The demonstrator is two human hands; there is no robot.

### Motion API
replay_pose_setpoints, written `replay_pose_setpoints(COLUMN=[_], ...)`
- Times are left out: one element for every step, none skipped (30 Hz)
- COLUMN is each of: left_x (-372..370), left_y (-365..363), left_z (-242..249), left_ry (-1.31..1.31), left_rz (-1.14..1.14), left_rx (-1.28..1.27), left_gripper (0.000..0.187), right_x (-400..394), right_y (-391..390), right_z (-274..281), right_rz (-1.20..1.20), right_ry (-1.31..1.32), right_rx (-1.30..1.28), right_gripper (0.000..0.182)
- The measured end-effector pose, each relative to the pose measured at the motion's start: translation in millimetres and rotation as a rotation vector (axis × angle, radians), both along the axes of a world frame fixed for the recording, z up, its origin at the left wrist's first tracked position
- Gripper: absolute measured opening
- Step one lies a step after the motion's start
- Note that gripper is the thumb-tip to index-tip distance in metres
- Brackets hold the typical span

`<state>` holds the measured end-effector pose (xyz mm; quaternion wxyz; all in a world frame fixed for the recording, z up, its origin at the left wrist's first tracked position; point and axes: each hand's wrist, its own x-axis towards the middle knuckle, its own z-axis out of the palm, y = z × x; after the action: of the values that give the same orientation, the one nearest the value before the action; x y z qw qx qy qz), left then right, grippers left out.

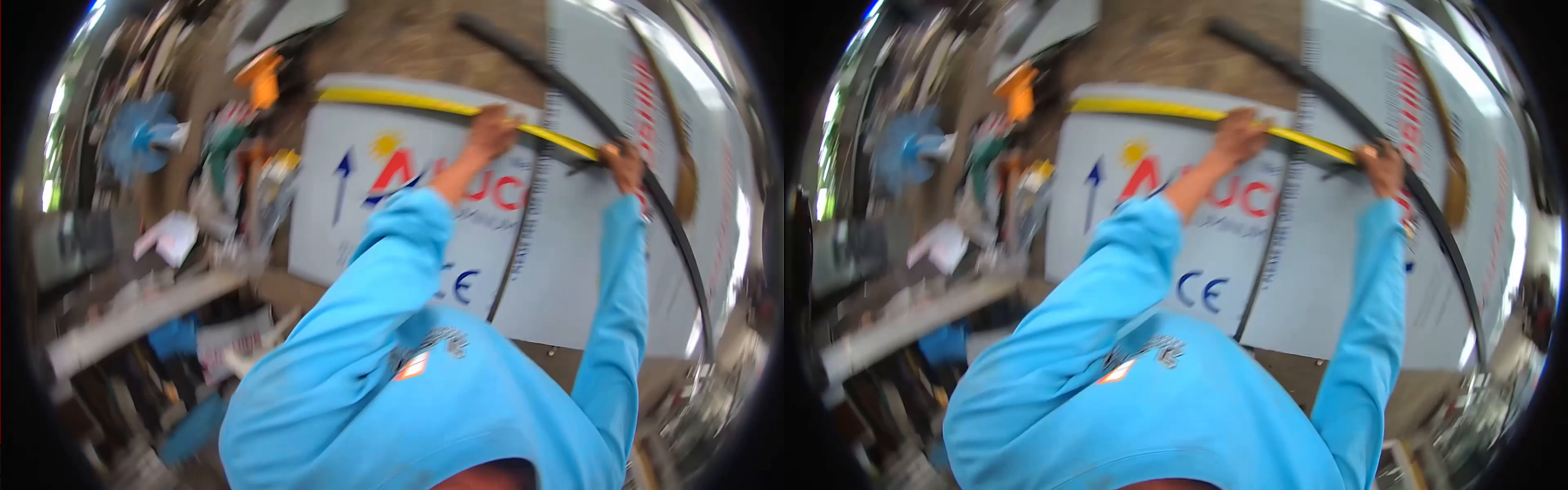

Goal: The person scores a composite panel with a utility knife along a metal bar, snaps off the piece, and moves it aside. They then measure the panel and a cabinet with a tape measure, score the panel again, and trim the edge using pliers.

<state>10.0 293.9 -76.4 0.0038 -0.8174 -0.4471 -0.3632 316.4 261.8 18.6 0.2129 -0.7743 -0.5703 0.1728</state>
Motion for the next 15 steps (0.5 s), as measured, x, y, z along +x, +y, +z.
replay_pose_setpoints(left_x=[-9, -18, -22, -38, -52, -61, -67, -74, -79, -83, -88, -94, -102, -105, -110], left_y=[-6, -13, -20, -45, -75, -106, -136, -169, -201, -230, -263, -293, -311, -330, -344], left_z=[13, 21, 17, 30, 53, 67, 64, 57, 54, 50, 47, 44, 40, 30, 22], left_ry=[0.107, 0.208, 0.298, 0.298, 0.323, 0.343, 0.314, 0.286, 0.259, 0.231, 0.222, 0.23, 0.241, 0.226, 0.214], left_rz=[0.028, 0.097, 0.168, 0.206, 0.14, 0.063, 0.079, 0.101, 0.084, 0.057, 0.054, 0.052, 0.05, 0.043, 0.051], left_rx=[-0.173, -0.146, -0.198, -0.218, -0.223, -0.224, -0.167, -0.11, -0.187, -0.262, -0.268, -0.303, -0.33, -0.34, -0.298], left_gripper=[0.035, 0.033, 0.032, 0.032, 0.032, 0.031, 0.031, 0.032, 0.032, 0.033, 0.033, 0.035, 0.037, 0.037, 0.039], right_x=[20, 11, -4, -21, -21, -23, -34, -37, -38, -53, -60, -65, -69, -67, -70], right_y=[-3, -18, -39, -63, -88, -117, -148, -179, -209, -238, -267, -291, -308, -330, -346], right_z=[-43, -30, -5, 18, 19, 15, 21, 16, 8, 12, 7, 1, -10, -14, -12], right_rz=[0.002, 0.002, -0.069, -0.126, -0.136, -0.114, -0.137, -0.125, -0.121, -0.123, -0.182, -0.188, -0.182, -0.173, -0.173], right_ry=[0.076, -0.04, -0.108, -0.153, -0.118, -0.018, 0.0, 0.064, 0.077, 0.043, 0.097, 0.124, 0.109, 0.085, 0.071], right_rx=[0.131, 0.172, 0.11, 0.044, 0.035, 0.099, 0.049, 0.064, 0.04, 0.014, -0.01, -0.018, -0.018, -0.035, -0.042], right_gripper=[0.062, 0.063, 0.065, 0.067, 0.064, 0.062, 0.058, 0.055, 0.053, 0.055, 0.055, 0.055, 0.055, 0.055, 0.055])
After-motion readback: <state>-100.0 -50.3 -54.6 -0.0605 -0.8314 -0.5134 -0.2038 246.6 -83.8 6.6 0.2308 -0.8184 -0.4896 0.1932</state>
